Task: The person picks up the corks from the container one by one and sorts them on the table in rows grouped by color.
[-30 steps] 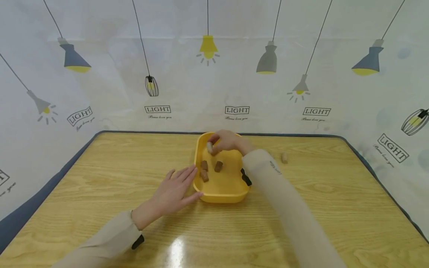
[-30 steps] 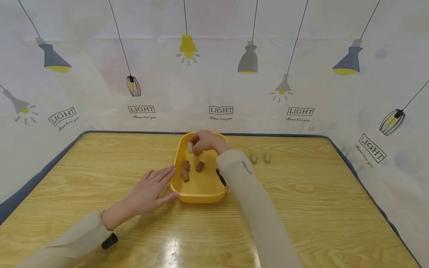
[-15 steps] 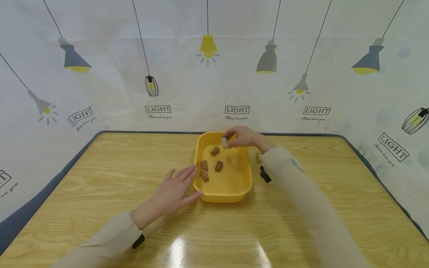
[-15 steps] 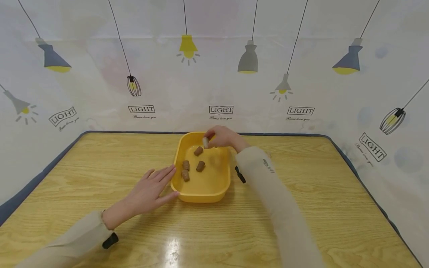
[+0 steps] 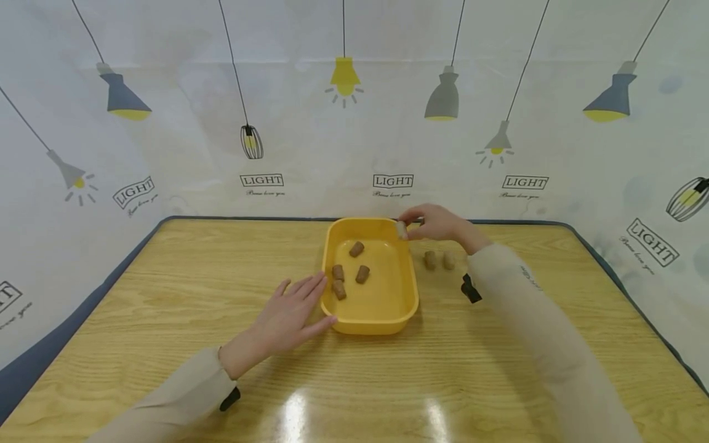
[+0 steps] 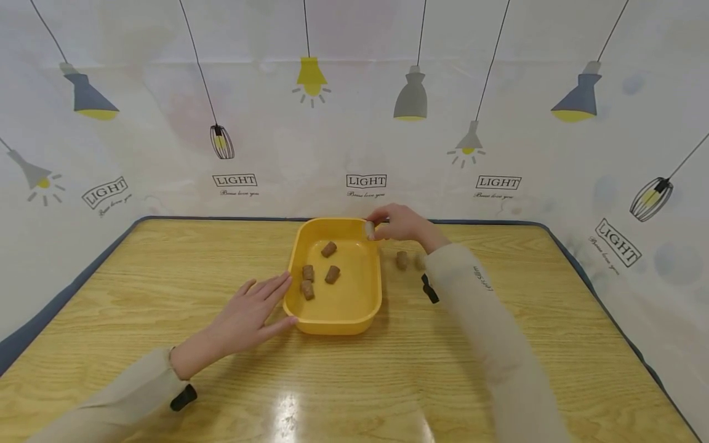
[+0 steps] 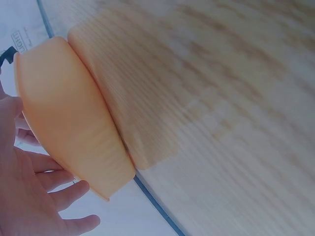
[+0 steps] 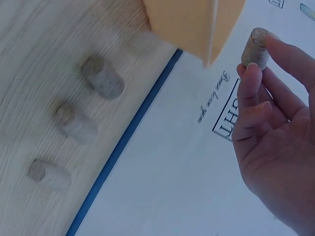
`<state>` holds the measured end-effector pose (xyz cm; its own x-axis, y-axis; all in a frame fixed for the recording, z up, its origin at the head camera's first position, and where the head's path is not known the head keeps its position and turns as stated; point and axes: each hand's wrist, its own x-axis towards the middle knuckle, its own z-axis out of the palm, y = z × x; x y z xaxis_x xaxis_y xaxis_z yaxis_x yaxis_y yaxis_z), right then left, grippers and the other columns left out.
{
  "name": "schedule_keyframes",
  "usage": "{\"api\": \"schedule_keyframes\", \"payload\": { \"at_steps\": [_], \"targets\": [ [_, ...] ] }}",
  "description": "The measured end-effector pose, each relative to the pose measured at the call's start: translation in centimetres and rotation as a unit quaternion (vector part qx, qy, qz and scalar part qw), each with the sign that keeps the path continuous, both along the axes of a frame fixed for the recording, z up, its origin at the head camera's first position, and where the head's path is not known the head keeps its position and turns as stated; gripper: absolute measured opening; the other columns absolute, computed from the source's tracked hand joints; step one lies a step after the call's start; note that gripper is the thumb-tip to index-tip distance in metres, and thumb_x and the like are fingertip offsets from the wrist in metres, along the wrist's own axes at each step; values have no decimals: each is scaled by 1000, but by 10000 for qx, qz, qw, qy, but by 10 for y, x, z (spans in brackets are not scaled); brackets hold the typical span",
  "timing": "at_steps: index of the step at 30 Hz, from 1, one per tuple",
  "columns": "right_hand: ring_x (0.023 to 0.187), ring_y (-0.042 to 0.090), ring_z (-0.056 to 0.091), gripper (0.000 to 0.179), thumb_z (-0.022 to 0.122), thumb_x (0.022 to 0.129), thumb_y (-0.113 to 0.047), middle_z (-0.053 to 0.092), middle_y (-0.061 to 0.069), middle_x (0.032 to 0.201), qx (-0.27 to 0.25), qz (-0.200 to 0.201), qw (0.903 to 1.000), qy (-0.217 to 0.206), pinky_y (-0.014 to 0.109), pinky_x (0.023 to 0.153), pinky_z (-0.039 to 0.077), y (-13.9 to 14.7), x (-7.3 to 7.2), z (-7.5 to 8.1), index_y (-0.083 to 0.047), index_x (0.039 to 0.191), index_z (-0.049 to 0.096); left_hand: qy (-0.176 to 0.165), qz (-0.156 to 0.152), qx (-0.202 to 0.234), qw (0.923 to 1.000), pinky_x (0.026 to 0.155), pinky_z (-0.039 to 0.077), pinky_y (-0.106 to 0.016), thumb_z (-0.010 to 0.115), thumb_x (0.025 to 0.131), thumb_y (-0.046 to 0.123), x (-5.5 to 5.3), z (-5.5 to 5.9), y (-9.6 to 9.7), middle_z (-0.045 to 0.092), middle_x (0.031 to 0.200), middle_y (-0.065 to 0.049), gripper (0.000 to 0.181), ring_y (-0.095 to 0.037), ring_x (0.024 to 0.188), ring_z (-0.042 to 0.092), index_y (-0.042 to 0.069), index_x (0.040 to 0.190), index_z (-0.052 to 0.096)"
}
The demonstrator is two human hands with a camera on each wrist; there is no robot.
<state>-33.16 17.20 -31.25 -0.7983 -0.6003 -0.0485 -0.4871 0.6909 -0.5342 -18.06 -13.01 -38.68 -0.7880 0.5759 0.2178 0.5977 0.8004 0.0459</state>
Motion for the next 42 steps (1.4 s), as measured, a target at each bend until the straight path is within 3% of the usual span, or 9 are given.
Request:
{"api": "schedule_keyframes", "payload": {
  "at_steps": [8,21,33,42],
  "targets": [
    [104,34,47,42,60,84,-16,52,19,116,-181,-221,9996,-59,43,81,41,34,1,-1,2,121,51,14,5,-41,10000,96,21,-52,37,88,56,0,1,0,29,139,-11,73,-26,123,31,1,135,33],
    [100,37,48,45,57,86,-15,48,25,118,27,-624,9980,73,46,80,40,86,15,-5,7,123,45,72,3,-65,10000,95,22,-52,38,87,55,0,1,0,30,139,-12,73,-27,123,32,0,135,34],
    [89,31,53,46,55,88,-13,44,27,119,-135,-1070,9937,-313,45,74,42,132,26,-25,8,126,41,42,0,-3,10000,96,21,-52,39,88,54,0,0,0,30,139,-12,72,-27,123,32,0,135,34],
    [101,41,45,45,56,86,-11,46,29,115,-180,-1079,9940,21,47,75,41,158,34,-43,12,122,43,-18,10,7,10000,96,21,-52,38,88,55,1,3,1,30,139,-12,72,-26,123,31,1,135,34]
  ]
}}
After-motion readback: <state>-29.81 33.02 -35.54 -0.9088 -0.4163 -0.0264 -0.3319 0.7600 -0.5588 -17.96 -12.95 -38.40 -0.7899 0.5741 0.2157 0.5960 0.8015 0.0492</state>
